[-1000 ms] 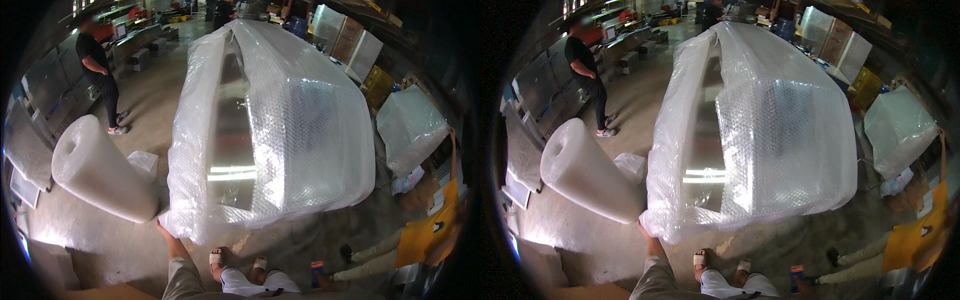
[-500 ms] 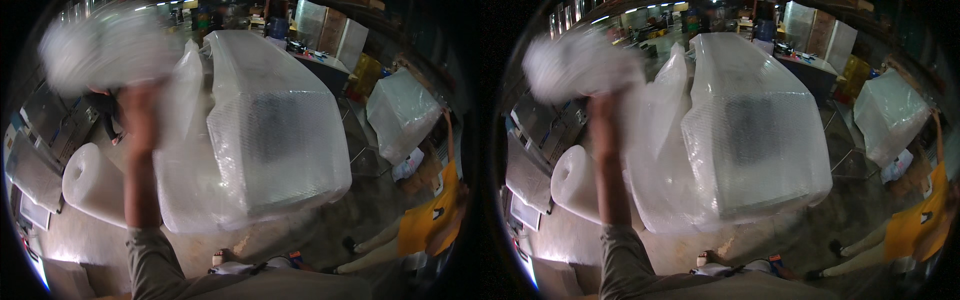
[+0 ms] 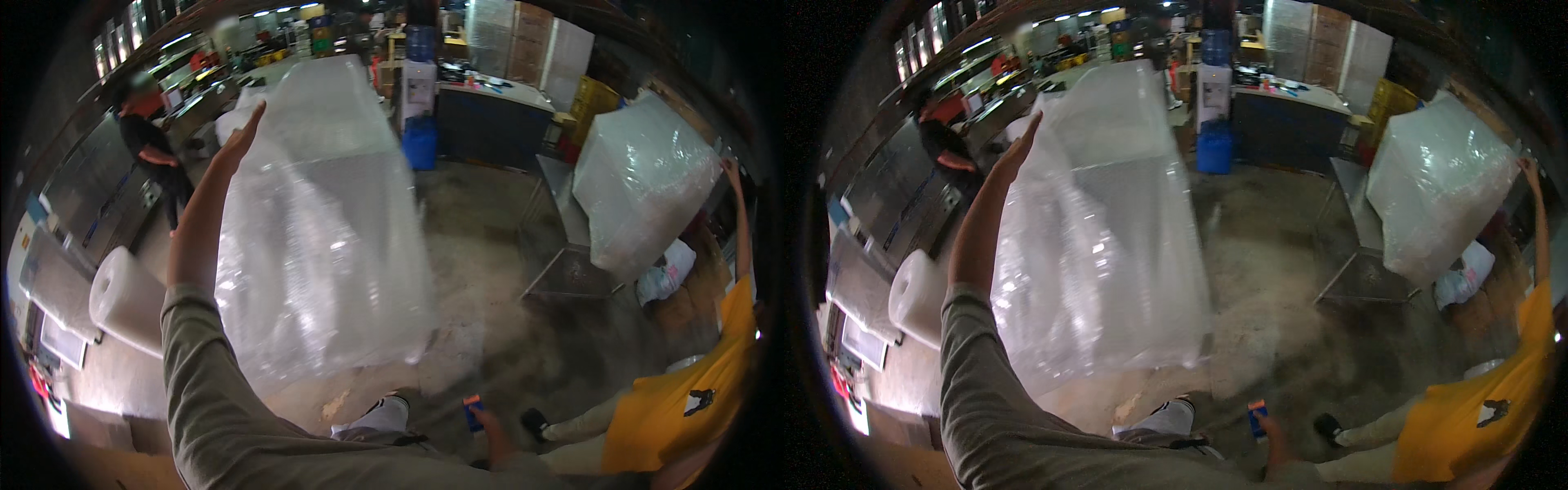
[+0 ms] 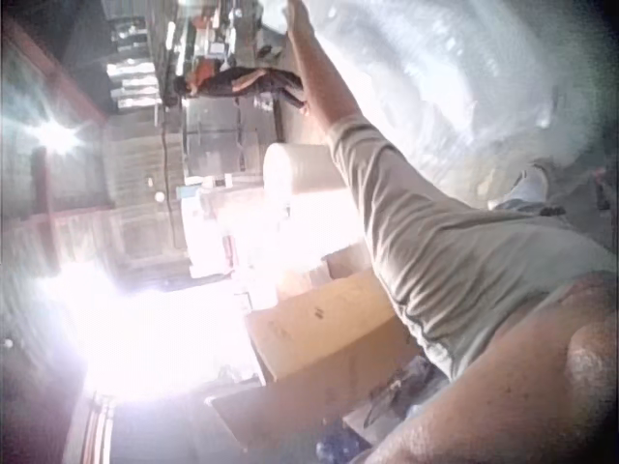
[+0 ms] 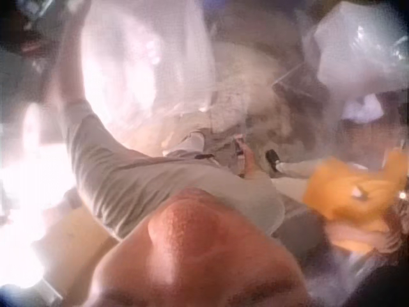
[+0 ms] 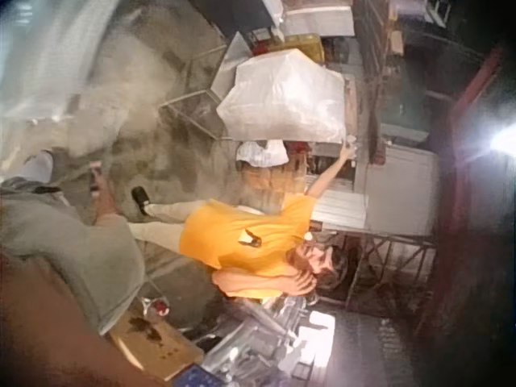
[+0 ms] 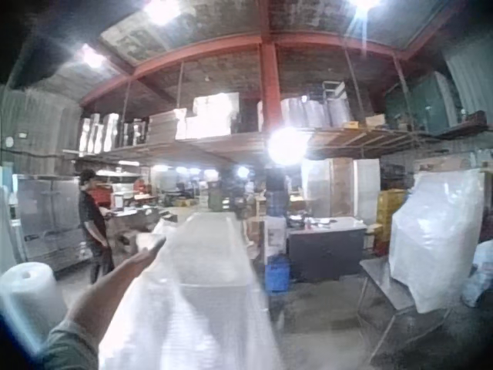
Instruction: The person wraps a large rectangular object with bubble wrap and secures it using a handheld tape dispenser. They repeatedly pull the wrap, fold it over the object, and apply tape to seal the edges.
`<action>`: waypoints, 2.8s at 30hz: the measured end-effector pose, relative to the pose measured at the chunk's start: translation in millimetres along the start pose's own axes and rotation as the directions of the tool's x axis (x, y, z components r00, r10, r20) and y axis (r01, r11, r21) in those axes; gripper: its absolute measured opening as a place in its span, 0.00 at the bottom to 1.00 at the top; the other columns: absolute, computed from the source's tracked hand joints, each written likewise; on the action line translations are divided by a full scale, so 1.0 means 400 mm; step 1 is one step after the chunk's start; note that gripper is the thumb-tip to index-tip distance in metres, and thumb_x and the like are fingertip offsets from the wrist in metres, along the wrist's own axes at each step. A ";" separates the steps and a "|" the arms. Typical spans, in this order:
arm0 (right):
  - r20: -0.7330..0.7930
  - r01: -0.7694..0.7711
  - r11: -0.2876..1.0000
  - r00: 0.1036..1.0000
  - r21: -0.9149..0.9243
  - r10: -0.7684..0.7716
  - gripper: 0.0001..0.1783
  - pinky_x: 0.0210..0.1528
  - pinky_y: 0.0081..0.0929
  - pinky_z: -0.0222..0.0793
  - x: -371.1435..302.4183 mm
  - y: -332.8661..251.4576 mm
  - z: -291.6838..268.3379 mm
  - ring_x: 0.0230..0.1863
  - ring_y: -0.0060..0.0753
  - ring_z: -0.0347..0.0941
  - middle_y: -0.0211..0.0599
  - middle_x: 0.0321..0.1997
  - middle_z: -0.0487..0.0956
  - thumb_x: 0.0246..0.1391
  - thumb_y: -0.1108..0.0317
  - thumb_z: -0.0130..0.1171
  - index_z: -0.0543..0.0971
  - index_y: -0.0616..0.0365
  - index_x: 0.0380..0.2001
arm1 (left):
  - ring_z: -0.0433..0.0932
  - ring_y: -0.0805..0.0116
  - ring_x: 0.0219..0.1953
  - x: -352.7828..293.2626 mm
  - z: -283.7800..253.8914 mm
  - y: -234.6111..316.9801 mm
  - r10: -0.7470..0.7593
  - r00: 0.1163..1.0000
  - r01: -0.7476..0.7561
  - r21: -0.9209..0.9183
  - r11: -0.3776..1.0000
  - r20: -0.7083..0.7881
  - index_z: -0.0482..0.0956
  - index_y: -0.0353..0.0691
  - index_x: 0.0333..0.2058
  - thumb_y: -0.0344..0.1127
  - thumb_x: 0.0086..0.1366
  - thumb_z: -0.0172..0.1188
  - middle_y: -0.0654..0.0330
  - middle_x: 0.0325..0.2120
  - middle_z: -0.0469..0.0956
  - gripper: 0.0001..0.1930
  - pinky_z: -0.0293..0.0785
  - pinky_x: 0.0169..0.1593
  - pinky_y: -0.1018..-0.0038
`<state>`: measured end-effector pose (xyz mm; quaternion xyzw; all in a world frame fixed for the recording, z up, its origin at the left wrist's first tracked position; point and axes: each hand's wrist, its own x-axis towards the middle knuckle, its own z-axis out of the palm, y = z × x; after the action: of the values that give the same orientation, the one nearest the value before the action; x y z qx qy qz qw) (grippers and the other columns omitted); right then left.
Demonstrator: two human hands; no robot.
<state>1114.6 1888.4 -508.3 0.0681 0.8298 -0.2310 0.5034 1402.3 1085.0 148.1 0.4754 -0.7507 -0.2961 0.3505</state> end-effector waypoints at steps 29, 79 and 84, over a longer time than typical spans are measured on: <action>-0.610 0.727 0.682 0.575 0.076 -0.545 0.16 0.46 0.28 0.71 0.547 -1.865 -1.571 0.42 0.31 0.77 0.34 0.43 0.85 0.66 0.60 0.55 0.85 0.60 0.42 | 0.82 0.55 0.30 0.205 0.652 0.510 -0.533 0.467 0.882 0.331 0.334 -0.706 0.76 0.24 0.53 0.75 0.59 0.56 0.44 0.27 0.82 0.49 0.81 0.34 0.55; 0.262 0.143 -0.221 -0.443 0.965 0.858 0.27 0.44 0.41 0.78 -0.966 -4.128 0.442 0.41 0.41 0.81 0.53 0.45 0.81 0.62 0.50 0.53 0.76 0.64 0.52 | 0.82 0.55 0.43 1.734 0.476 0.000 0.032 0.669 0.336 0.340 0.879 -0.743 0.79 0.28 0.47 0.37 0.59 0.64 0.43 0.39 0.83 0.21 0.77 0.47 0.63; 0.734 0.374 -0.706 -0.608 0.602 0.303 0.46 0.58 0.44 0.73 -1.031 -4.438 0.637 0.55 0.44 0.77 0.50 0.57 0.78 0.58 0.25 0.46 0.75 0.57 0.59 | 0.85 0.49 0.36 1.857 0.776 0.148 0.026 0.967 0.143 0.619 0.772 -0.255 0.71 0.38 0.55 0.25 0.65 0.53 0.46 0.39 0.82 0.19 0.82 0.38 0.55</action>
<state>905.6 253.1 309.4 -0.9824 -0.0174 -0.0724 0.1716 897.0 457.2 196.4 0.6219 -0.7410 0.0246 0.2521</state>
